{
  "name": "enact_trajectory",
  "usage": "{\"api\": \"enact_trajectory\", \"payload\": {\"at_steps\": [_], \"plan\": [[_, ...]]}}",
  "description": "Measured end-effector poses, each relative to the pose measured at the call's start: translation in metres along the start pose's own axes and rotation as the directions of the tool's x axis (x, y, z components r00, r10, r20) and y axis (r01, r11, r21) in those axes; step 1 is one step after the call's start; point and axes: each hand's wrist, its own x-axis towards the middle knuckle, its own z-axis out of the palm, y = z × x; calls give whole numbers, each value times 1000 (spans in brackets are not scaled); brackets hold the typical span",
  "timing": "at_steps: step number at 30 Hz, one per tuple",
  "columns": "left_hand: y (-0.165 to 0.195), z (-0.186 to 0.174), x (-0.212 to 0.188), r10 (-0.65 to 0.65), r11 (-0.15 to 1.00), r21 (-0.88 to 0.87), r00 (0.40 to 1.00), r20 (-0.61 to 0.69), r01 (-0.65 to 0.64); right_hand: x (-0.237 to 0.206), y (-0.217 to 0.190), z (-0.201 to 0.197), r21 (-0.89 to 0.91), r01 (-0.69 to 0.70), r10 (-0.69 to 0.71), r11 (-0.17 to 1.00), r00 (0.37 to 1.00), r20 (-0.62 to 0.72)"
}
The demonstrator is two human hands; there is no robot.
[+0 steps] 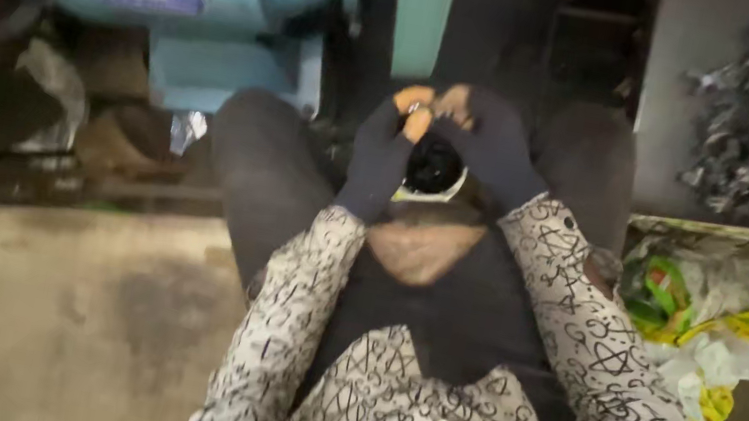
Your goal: The person sits at a belt grinder and grinds small metal workpieces one at a time, holding each against the moving belt to shape or deburr it, producing sparks, then placing finished pieces on a tray of similar parts beside them.
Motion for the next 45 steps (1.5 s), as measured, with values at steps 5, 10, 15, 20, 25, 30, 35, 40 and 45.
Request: {"api": "enact_trajectory", "payload": {"at_steps": [5, 10, 15, 20, 25, 30, 35, 40, 45], "plan": [[-6, -1, -6, -180, 953, -239, 983, 44, 185, -14, -4, 12, 4, -10, 9, 1000, 997, 78], [-19, -3, 8, -42, 995, -93, 998, -45, 38, 15, -3, 8, -202, -9, 17, 979, 999, 41], [-44, -1, 17, 2, 998, -57, 983, -184, -13, 41, 11, -2, -428, 212, -169, 879, 976, 136], [-58, 12, 19, -71, 933, 332, 975, -211, 139, 38, 24, -13, -64, -176, 182, 982, 978, 105], [-38, 9, 15, 31, 934, 358, 996, -81, 0, 29, 18, -19, -55, -57, 60, 997, 996, 60], [-10, 3, 10, -339, 929, -153, 940, 18, 338, -4, -5, -19, -276, 305, -287, 911, 952, 106], [6, -9, -7, -7, 994, 105, 999, -41, 11, -14, -15, -7, -53, 12, -3, 999, 984, 176], [6, -13, -7, 4, 996, 84, 997, -79, 3, -8, -7, 9, -136, -37, 54, 990, 990, 128], [-13, -6, 9, 98, 972, 230, 976, -195, -51, 21, 4, 22, -28, -150, 152, 988, 982, 110]]}}
